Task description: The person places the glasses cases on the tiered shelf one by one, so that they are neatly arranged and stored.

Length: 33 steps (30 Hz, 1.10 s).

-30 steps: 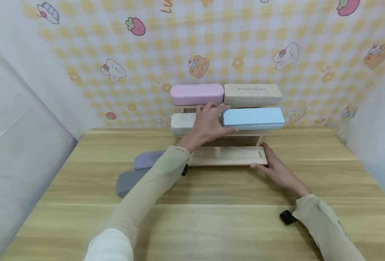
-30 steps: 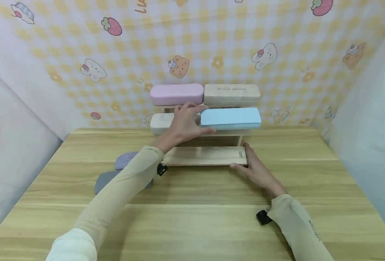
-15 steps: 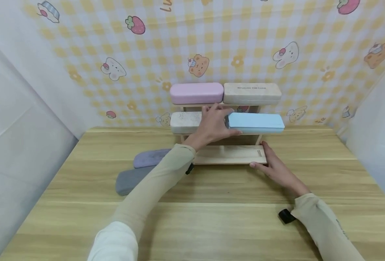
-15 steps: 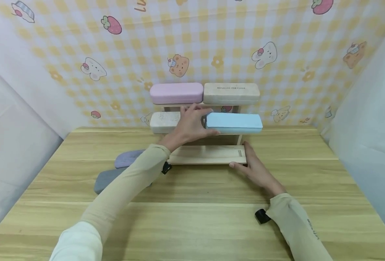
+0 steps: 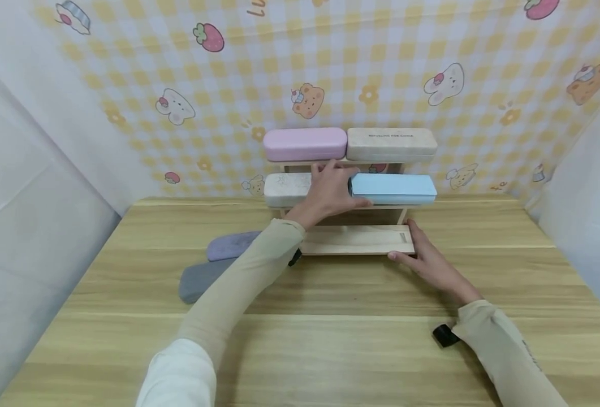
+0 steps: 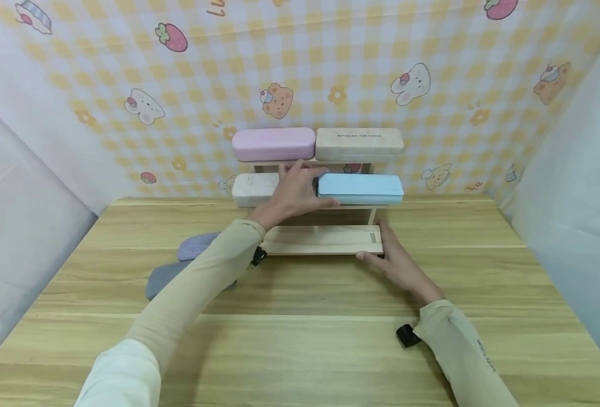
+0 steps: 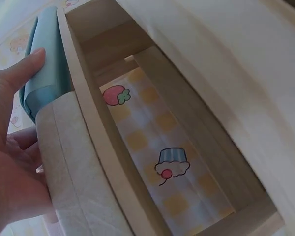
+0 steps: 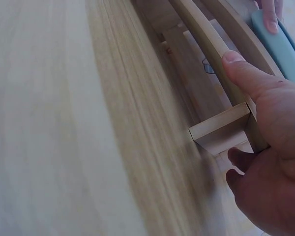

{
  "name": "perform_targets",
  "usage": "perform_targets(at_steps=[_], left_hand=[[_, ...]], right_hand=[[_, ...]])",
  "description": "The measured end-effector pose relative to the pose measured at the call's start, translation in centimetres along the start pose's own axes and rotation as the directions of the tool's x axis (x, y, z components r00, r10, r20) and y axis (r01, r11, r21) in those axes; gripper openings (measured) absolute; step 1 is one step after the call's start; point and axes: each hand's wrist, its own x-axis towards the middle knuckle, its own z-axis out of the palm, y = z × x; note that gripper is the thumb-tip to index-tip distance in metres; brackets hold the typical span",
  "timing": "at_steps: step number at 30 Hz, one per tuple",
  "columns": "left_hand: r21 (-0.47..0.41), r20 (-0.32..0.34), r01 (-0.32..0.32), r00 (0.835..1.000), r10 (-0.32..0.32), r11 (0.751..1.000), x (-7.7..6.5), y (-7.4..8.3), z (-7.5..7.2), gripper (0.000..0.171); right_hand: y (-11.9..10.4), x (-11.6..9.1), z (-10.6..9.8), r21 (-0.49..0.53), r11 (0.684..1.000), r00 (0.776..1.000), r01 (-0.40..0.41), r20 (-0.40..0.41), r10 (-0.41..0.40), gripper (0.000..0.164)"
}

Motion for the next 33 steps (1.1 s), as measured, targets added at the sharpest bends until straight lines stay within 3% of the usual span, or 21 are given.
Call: perform_targets(at_steps=[9, 15, 22, 33], left_hand=[[0.154, 0.053, -0.107, 0.994, 0.100, 0.982, 0.39, 0.19, -0.61, 0.069], [0.191, 0.096, -0.125, 0.990, 0.108, 0.974, 0.47, 0.16, -0.71, 0.076], [0.266, 0.143, -0.152, 0.983, 0.117, 0.952, 0.52, 0.44, -0.72, 0.062], [0.305, 0.186, -0.176, 0.975, 0.123, 0.936, 0.34, 0.75, -0.90, 0.062]], right_hand=[[0.36, 0.12, 0.02, -0.008, 1.000, 1.000, -0.003, -0.004, 0.003, 0.096], [0.25, 0.09, -0.01, -0.024, 1.000, 1.000, -0.014, 0.001, 0.014, 0.097], [0.37, 0.11, -0.05, -0.019, 1.000, 1.000, -0.018, 0.001, 0.018, 0.097], [0.49, 0.35, -0.01, -0.017, 1.000, 1.000, -0.017, -0.002, 0.017, 0.097]])
